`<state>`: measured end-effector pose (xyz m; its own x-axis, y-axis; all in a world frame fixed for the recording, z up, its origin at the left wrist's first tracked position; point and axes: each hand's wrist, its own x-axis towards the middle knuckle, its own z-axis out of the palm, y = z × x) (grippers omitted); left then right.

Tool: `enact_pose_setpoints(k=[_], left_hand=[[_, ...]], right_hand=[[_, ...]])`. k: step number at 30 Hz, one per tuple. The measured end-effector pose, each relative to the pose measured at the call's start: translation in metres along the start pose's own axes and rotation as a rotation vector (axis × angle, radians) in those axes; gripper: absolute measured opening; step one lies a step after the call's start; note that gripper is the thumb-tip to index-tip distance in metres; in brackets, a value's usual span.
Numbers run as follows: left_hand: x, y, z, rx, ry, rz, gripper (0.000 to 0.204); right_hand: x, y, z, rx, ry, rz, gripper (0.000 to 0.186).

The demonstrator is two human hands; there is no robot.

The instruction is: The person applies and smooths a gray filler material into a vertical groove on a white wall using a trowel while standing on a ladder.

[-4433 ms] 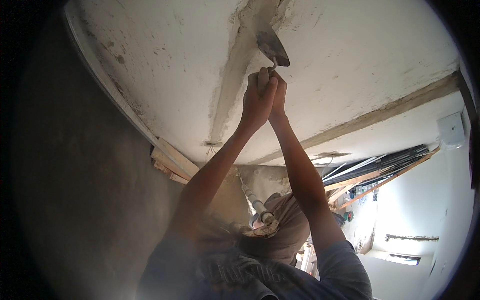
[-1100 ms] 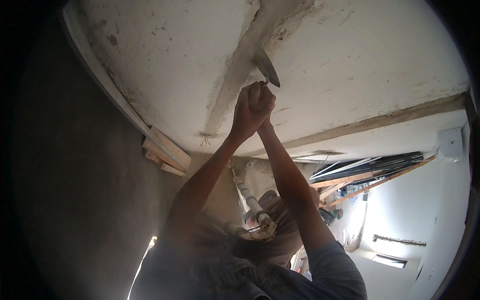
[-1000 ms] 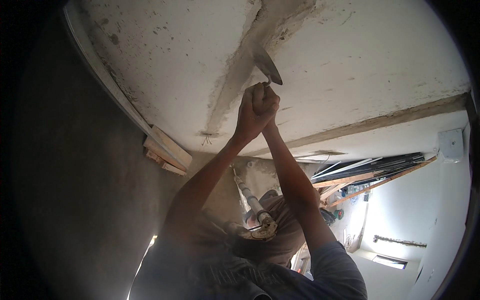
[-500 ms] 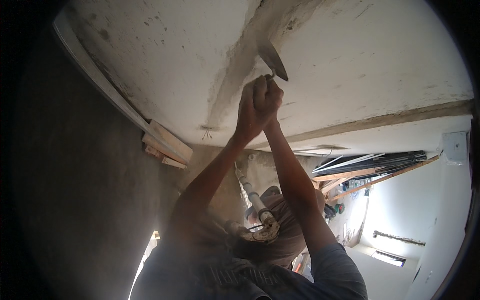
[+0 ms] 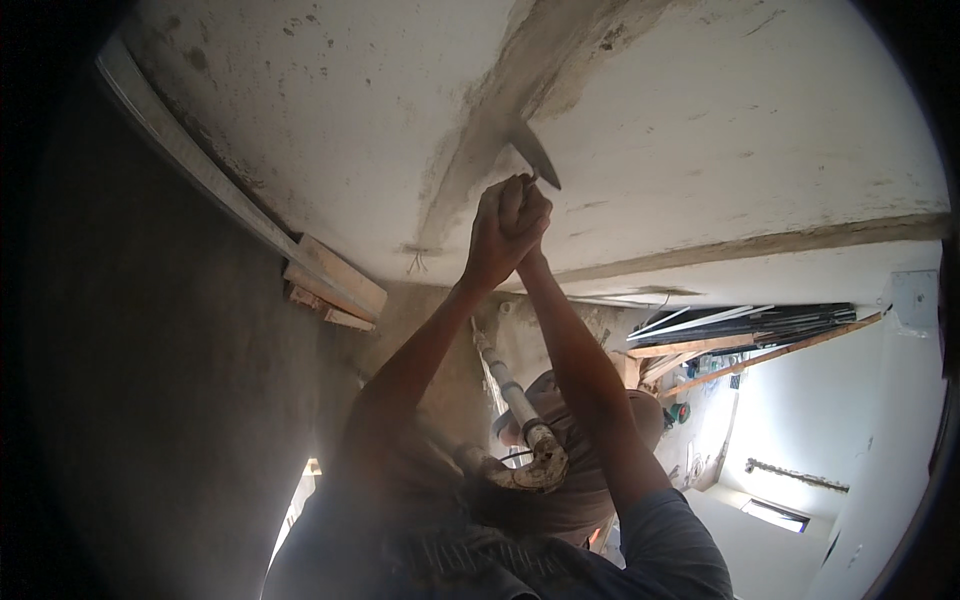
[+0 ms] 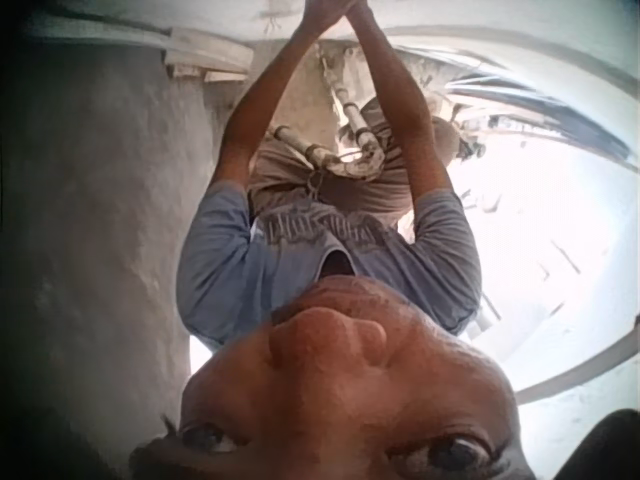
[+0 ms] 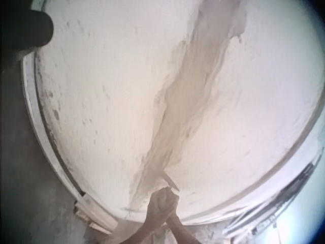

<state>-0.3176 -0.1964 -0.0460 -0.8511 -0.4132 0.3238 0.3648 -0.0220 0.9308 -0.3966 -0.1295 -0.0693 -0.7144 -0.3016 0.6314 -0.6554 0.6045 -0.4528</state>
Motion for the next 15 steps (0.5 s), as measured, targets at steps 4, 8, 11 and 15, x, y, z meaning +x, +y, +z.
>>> enact_pose_setpoints(k=[4,8,11,15], left_hand=[[-0.003,0.013,-0.001,-0.010,0.052,-0.005,0.069],[0.005,0.001,-0.003,0.070,0.056,0.078,0.070],[-0.007,-0.025,0.002,0.031,0.055,0.044,0.070],[-0.008,-0.012,0.005,0.021,0.084,0.093,0.069]], right_hand=[[0.021,-0.030,-0.008,0.129,-0.007,-0.013,0.031],[0.012,-0.030,0.001,0.262,0.029,0.160,0.033],[-0.008,-0.020,0.009,0.373,-0.040,0.321,0.036],[0.001,-0.023,-0.005,0.328,-0.046,0.177,0.036]])
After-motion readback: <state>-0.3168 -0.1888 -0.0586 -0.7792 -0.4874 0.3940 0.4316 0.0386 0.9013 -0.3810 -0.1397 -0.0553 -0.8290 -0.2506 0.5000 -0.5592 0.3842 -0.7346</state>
